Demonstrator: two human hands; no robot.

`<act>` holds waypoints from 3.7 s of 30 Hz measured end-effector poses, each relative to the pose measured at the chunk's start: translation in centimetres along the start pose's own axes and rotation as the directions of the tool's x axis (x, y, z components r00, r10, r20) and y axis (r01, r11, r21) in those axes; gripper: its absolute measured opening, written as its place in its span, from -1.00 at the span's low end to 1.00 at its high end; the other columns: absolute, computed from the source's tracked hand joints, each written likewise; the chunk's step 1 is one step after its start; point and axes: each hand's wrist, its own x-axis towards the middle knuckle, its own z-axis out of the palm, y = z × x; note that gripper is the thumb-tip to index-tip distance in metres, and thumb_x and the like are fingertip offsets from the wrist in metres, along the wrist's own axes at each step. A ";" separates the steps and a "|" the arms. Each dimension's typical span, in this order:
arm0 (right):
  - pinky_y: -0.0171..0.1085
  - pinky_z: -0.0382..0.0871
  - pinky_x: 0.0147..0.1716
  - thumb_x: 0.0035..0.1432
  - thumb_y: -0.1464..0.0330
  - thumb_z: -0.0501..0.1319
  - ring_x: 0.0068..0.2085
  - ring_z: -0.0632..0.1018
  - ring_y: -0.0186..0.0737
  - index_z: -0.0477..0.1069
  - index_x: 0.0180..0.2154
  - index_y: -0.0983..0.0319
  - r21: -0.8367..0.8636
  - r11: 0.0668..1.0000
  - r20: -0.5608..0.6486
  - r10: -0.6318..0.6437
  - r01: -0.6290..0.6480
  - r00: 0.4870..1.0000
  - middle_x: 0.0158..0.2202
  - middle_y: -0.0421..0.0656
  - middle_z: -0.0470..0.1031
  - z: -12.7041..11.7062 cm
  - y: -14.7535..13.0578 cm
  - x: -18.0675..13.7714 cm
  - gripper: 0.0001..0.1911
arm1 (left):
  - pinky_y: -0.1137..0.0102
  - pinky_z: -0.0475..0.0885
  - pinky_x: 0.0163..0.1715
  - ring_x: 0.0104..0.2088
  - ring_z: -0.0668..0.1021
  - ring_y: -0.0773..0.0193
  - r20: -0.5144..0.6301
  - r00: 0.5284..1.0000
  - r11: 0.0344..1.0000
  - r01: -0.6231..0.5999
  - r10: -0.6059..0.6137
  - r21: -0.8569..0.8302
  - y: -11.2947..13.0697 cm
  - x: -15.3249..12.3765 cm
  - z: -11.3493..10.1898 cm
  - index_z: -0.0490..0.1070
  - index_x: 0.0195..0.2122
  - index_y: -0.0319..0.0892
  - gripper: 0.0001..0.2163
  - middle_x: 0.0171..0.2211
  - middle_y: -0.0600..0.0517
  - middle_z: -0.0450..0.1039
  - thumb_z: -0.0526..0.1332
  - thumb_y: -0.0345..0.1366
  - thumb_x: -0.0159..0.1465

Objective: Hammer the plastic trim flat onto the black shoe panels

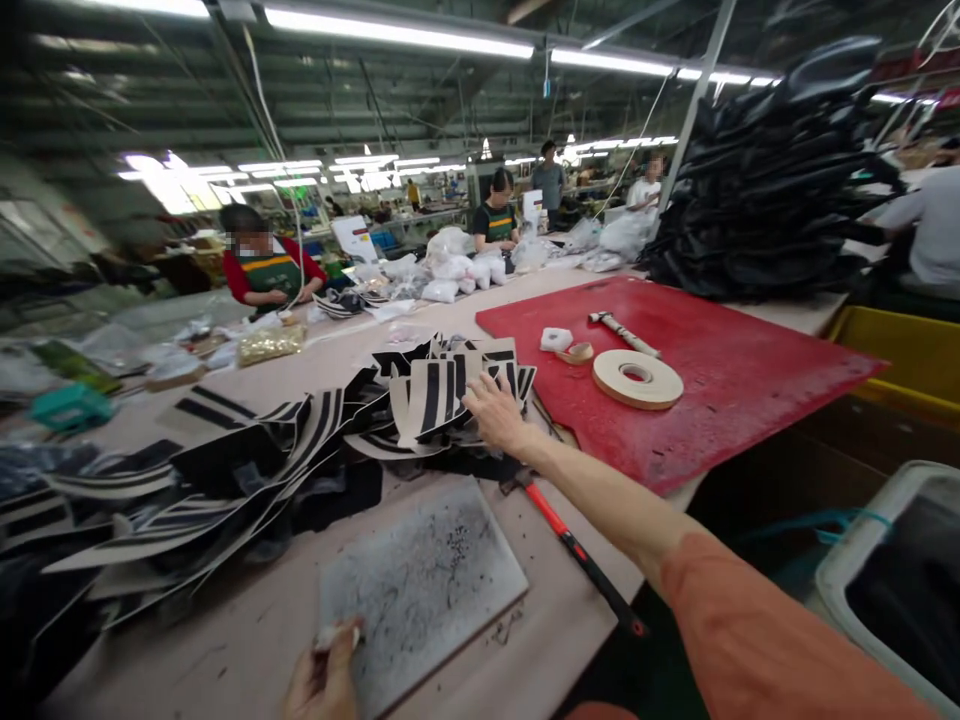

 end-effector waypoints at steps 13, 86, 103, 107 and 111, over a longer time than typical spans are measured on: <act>-0.32 0.26 -0.38 0.28 0.25 0.10 -0.35 0.45 -0.25 0.39 -0.23 0.26 0.817 0.533 0.168 0.147 -0.221 0.975 -0.35 -0.19 0.50 -3.9 -9.8 -4.1 -0.79 | 0.28 0.55 -0.17 -0.24 0.67 0.09 0.056 0.998 0.996 -0.032 0.037 -0.079 0.3 -0.2 -0.3 0.57 -0.27 -0.17 -0.66 -0.30 -0.08 0.66 0.26 0.02 0.17; -0.41 0.04 -0.71 0.33 0.00 -0.02 -0.67 0.08 -0.43 0.21 -0.32 0.16 0.622 -0.050 0.773 0.198 -0.782 0.602 -0.57 -0.38 0.09 -2.9 -7.8 -16.5 -0.62 | 0.32 0.50 -0.13 -0.22 0.63 0.19 0.427 0.724 0.840 -0.484 0.543 -0.247 4.2 1.9 6.8 0.48 -0.22 -0.11 -0.86 -0.25 -0.01 0.60 0.13 -0.31 0.33; -0.29 0.13 -0.56 0.47 0.15 -0.28 -0.55 0.35 -0.29 0.28 -0.28 0.19 0.497 0.865 -0.033 0.091 -0.062 0.995 -0.49 -0.15 0.38 -7.6 -10.2 -10.6 -0.52 | 0.34 0.50 -0.17 -0.26 0.63 0.20 0.431 0.737 0.854 -0.458 0.521 -0.249 3.8 2.1 6.9 0.52 -0.22 -0.12 -0.85 -0.27 -0.01 0.61 0.14 -0.30 0.33; -0.25 -0.02 -0.57 0.43 0.17 -0.10 -0.59 0.35 -0.28 0.32 -0.31 0.22 0.303 0.953 0.432 -0.140 0.003 0.891 -0.55 -0.15 0.39 -3.3 -8.8 -14.0 -0.62 | 0.35 0.49 -0.24 -0.30 0.62 0.20 0.434 0.722 0.842 -0.487 0.538 -0.233 3.9 2.1 6.8 0.53 -0.22 -0.11 -0.85 -0.32 0.01 0.61 0.15 -0.32 0.31; -0.27 0.07 -0.53 0.43 0.15 -0.11 -0.51 0.43 -0.23 0.31 -0.30 0.20 0.296 0.944 0.498 -0.022 -0.146 0.867 -0.51 -0.15 0.42 -1.8 -5.7 -15.8 -0.62 | 0.33 0.50 -0.17 -0.25 0.63 0.18 0.439 0.723 0.845 -0.469 0.534 -0.255 4.0 2.1 6.7 0.53 -0.22 -0.11 -0.84 -0.28 -0.01 0.61 0.14 -0.31 0.32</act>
